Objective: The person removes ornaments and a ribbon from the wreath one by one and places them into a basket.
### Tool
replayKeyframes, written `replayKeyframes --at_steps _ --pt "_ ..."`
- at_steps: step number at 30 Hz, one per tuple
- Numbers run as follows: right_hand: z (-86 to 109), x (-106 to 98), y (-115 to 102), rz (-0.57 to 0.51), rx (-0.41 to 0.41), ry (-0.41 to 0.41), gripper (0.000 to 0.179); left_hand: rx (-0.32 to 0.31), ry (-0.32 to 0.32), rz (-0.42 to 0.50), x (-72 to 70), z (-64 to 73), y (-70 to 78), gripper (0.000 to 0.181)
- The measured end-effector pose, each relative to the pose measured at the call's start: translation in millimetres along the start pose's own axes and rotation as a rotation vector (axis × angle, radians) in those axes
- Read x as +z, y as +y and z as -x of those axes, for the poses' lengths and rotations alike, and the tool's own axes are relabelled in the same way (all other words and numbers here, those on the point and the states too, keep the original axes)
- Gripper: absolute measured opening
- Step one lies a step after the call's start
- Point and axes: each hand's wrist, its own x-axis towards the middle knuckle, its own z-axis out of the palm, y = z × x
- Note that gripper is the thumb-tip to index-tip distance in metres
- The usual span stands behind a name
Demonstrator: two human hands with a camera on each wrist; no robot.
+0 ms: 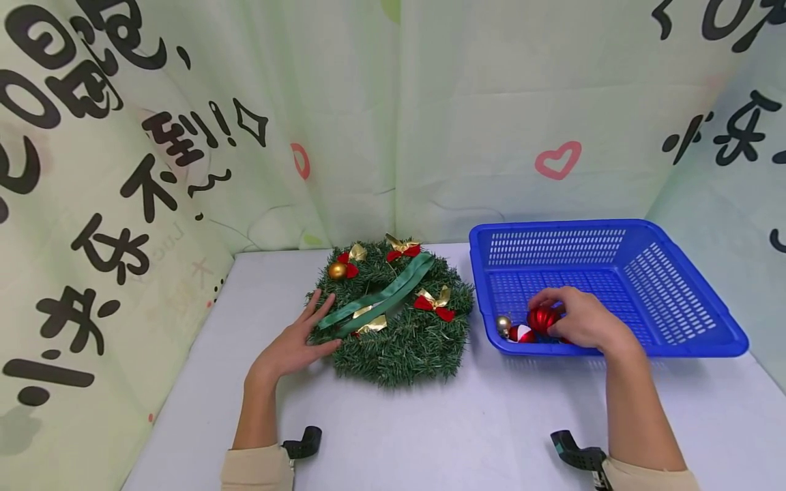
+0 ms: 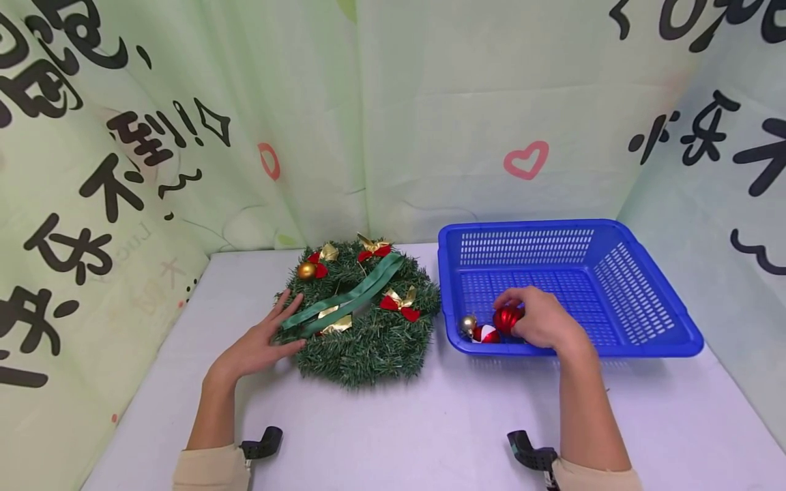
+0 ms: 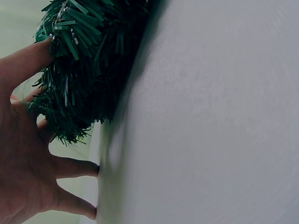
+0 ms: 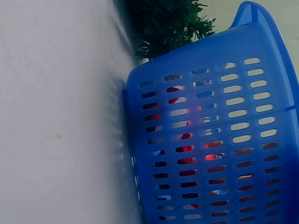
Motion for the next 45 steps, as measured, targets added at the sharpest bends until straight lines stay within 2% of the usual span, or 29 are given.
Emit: replayKeyframes --at_steps 45 --pt "0.3 -0.9 -4.5 0.024 -0.004 -0.012 0.055 -0.008 -0.002 -0.003 -0.2 0.5 0.9 0.089"
